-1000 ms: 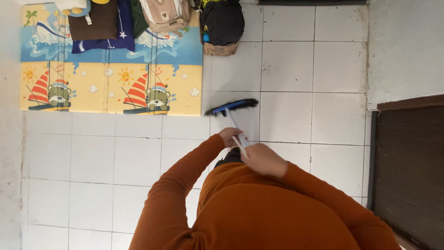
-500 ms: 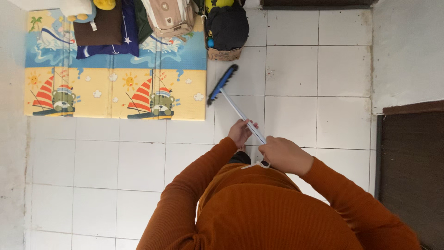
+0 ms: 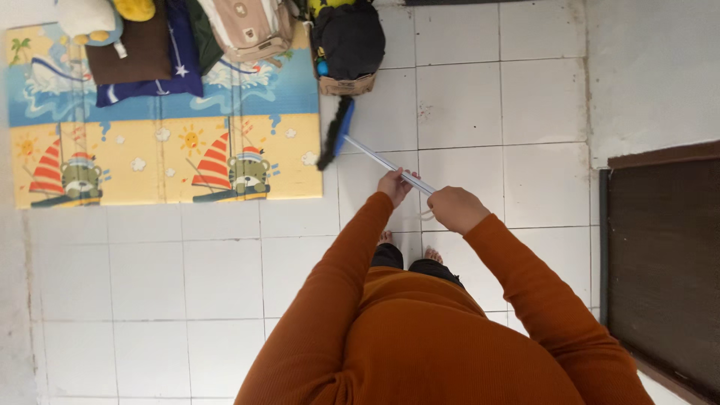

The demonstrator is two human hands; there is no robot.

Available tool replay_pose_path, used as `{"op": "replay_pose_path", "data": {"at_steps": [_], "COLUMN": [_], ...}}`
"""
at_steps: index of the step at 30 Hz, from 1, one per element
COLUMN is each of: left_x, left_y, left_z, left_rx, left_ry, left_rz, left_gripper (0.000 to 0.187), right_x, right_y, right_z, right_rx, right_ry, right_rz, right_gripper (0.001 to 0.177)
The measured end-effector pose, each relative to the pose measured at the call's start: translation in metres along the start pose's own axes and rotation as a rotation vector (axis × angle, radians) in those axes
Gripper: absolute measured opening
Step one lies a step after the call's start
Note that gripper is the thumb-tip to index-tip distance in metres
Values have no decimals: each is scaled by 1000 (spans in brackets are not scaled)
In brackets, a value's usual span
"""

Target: The person sweeps a tiled floor with a broom, moving debris toward a doorway. The person then opens the door to allow the debris to be swept out.

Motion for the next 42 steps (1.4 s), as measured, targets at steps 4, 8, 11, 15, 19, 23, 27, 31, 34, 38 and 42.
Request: {"op": "replay_pose_path", "data": {"at_steps": [4, 8, 11, 15, 19, 23, 27, 31, 34, 38, 42], "left_x": [10, 21, 27, 24, -13, -40, -29, 21, 64, 149, 195], "left_y": [-27, -53, -66, -79, -98, -142, -218, -307, -378, -447, -456], "left_z": [18, 28, 33, 53, 85, 144, 198, 234, 279, 293, 292], "left_rx": [6, 3, 1, -1, 47, 188, 298, 333, 187, 263, 533], "left_ry": [-40, -90, -132, -163, -212, -296, -299, -290, -521, -315, -170], "left_rz": [-36, -97, -111, -151, -237, -430, -486, -553, -662, -692, -741], "left_gripper": [16, 12, 13, 13, 10, 17, 22, 29, 24, 20, 22], "right_x": [-15, -37, -48, -74, -142, -220, -278, -309, -320, -303, -264], "right_y": [7, 25, 25, 16, 8, 37, 89, 148, 208, 302, 382], "right_z": [-7, -12, -12, -39, -68, -111, -139, -139, -128, -108, -86], "right_rx": [-108, -192, -251, -220, -78, 97, 225, 131, 51, -4, 85], "right_ry": [66, 110, 136, 256, 301, 416, 472, 390, 392, 511, 482], "right_rz": [12, 29, 40, -12, -45, 38, 227, 362, 381, 335, 297], "right_gripper": [17, 14, 15, 17, 22, 51, 43, 36, 28, 14, 16]}}
Point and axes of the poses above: each hand's wrist, its own x-axis towards the middle knuckle, its own z-axis out of the palm, y = z × x, the point moved 10 cm from there along x, towards the middle knuckle, and after that the axes turned 9 degrees about -z, right-handed, at the moved point
